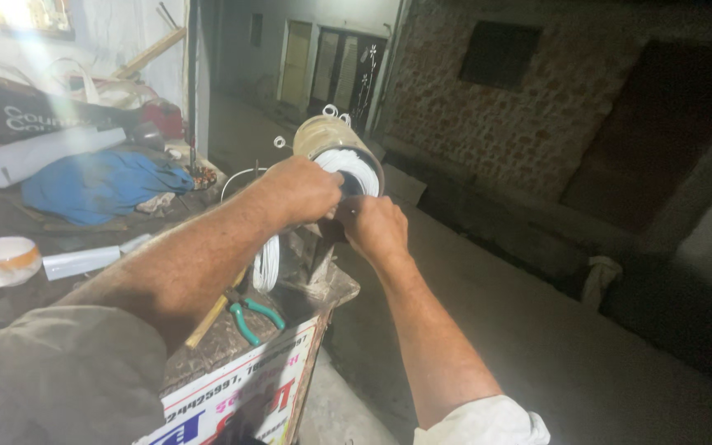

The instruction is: The person winds white wire around a cylindrical form mounted on a workbench. They use a wooden stick to press and align the wire, then trim excess wire with pliers. The person continues winding and adjusting the wire by hand throughout the clip.

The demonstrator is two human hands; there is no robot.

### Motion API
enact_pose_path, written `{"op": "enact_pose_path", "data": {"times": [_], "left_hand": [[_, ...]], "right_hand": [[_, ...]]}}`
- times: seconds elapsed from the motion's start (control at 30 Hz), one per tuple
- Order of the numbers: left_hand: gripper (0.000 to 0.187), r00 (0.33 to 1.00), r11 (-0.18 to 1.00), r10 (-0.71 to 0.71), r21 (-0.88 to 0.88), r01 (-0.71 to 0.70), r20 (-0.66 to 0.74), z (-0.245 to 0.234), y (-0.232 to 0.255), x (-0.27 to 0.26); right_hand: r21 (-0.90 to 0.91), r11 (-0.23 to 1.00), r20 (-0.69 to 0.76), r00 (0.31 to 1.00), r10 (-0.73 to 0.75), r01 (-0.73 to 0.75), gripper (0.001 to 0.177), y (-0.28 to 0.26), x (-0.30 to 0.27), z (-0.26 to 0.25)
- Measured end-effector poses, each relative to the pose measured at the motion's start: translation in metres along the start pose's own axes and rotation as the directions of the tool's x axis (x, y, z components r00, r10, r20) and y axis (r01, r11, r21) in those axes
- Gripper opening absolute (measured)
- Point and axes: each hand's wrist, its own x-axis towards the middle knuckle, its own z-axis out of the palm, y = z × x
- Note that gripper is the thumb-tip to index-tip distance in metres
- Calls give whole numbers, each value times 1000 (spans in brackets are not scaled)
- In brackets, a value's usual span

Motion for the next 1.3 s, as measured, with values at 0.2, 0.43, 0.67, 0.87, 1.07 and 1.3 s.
{"op": "enact_pose_path", "data": {"times": [0.2,0.43,0.67,0.87,1.07,1.3], "left_hand": [[14,997,993,38,113,-29,-74,12,4,2],[10,993,996,54,78,-46,-106,-4,-1,-10],[9,981,998,57,37,-51,-187,6,0,-17],[7,969,992,51,127,-21,-240,19,0,-9],[5,973,994,-5,104,30,-230,21,5,-9],[32,873,896,-298,-430,115,-387,-14,11,-44]], "right_hand": [[-244,970,-113,993,-11,-17,14,-4,2,19],[-152,946,-233,920,-314,285,30,4,-17,13],[-150,949,-316,896,-312,278,41,4,-11,30],[-123,957,-356,888,-290,264,38,3,-5,45],[-54,973,-420,879,-227,225,31,0,-10,60],[5,914,-464,811,-357,405,45,-5,-39,31]]}}
